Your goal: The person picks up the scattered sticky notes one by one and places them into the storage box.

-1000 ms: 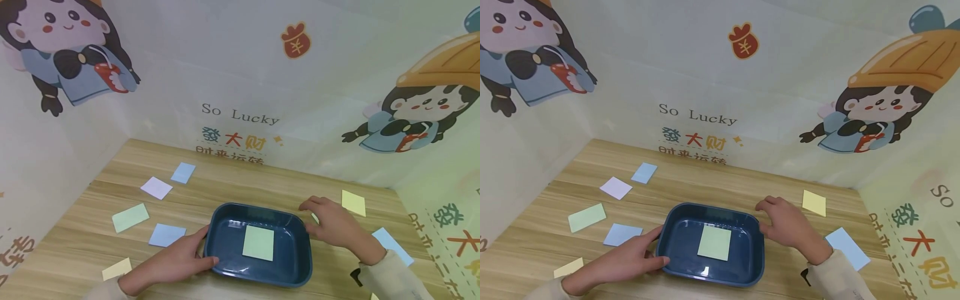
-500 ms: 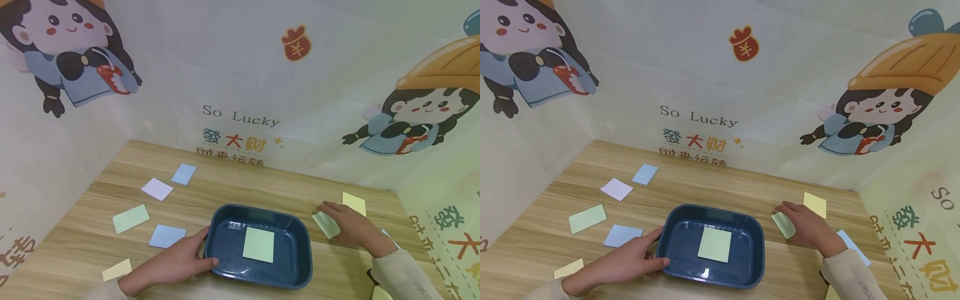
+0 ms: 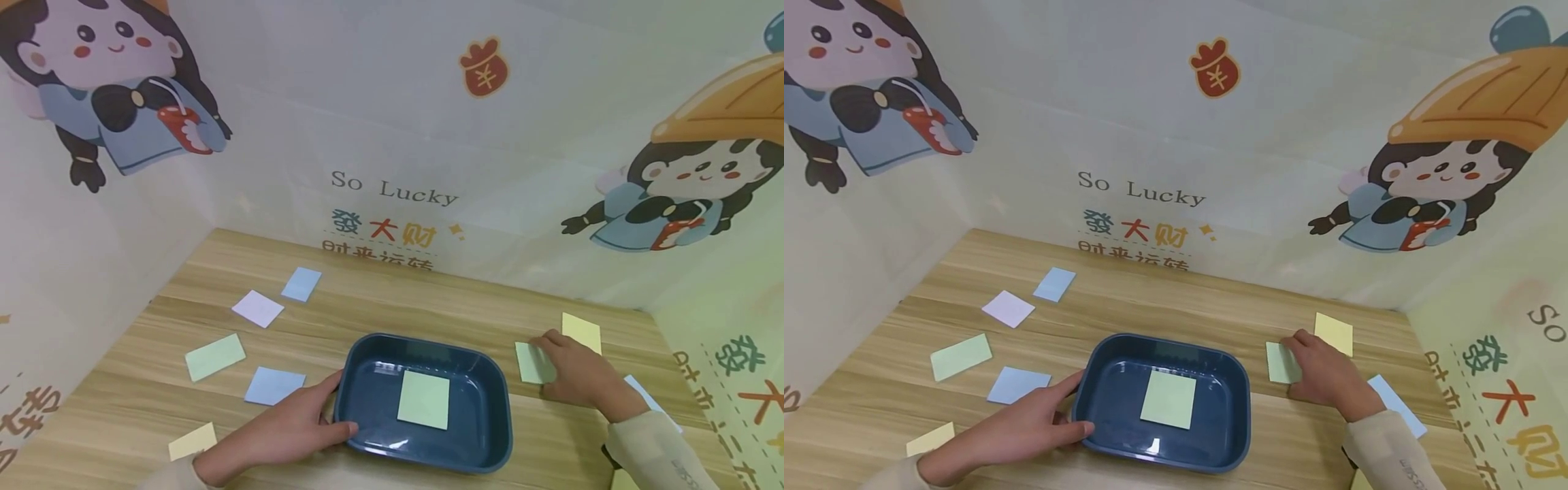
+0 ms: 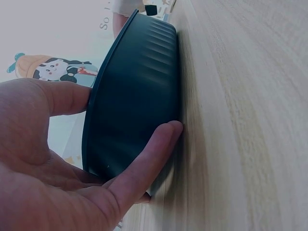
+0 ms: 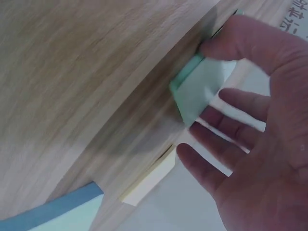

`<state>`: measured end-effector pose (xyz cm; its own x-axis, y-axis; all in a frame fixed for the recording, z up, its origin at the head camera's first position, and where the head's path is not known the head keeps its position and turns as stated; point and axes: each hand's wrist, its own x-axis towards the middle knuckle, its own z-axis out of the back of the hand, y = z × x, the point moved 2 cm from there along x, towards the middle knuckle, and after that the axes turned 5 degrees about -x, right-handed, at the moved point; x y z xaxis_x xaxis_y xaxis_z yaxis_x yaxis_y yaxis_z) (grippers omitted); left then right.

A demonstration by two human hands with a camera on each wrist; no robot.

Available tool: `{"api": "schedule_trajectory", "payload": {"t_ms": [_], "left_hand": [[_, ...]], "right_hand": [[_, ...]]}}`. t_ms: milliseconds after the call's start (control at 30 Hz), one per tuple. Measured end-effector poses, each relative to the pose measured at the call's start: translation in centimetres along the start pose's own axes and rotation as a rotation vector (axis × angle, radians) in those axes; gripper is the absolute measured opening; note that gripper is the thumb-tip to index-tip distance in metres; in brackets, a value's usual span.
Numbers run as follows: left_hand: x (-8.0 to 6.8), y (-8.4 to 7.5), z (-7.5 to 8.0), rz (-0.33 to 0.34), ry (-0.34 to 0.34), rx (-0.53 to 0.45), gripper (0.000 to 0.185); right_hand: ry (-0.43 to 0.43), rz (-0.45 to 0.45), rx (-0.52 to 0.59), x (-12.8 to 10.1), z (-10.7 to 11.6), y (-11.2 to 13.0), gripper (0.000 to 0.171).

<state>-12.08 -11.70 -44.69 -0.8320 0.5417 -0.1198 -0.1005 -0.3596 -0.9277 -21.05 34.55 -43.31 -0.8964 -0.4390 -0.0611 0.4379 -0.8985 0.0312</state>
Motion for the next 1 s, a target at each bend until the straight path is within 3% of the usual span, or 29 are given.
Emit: {"api": "schedule_trajectory", "payload": {"t_ms": [167,567,700,1000], "left_hand": [[0.0,0.0,0.0,0.004,0.006,-0.016,0.086],[0.0,0.2,0.0,0.002,-0.002,-0.01,0.085],[0.0,0.3,0.0,0.004,-0.007,-0.007,0.084],[0.0,0.2,-0.1,0.01,-0.006,-0.012,0.086]], "right_hand": [[0.01,-0.045,0.068,0.0,-0.2,-0.1,0.085],[-0.01,-0.046,0.037,-0.1,-0.1,0.8,0.088],[0.002,-0.022,0.003,0.0,-0.2,1.2,0.081],[-0.057,0.019,-0.007,-0.4,-0.2,1.4,0.056]]}}
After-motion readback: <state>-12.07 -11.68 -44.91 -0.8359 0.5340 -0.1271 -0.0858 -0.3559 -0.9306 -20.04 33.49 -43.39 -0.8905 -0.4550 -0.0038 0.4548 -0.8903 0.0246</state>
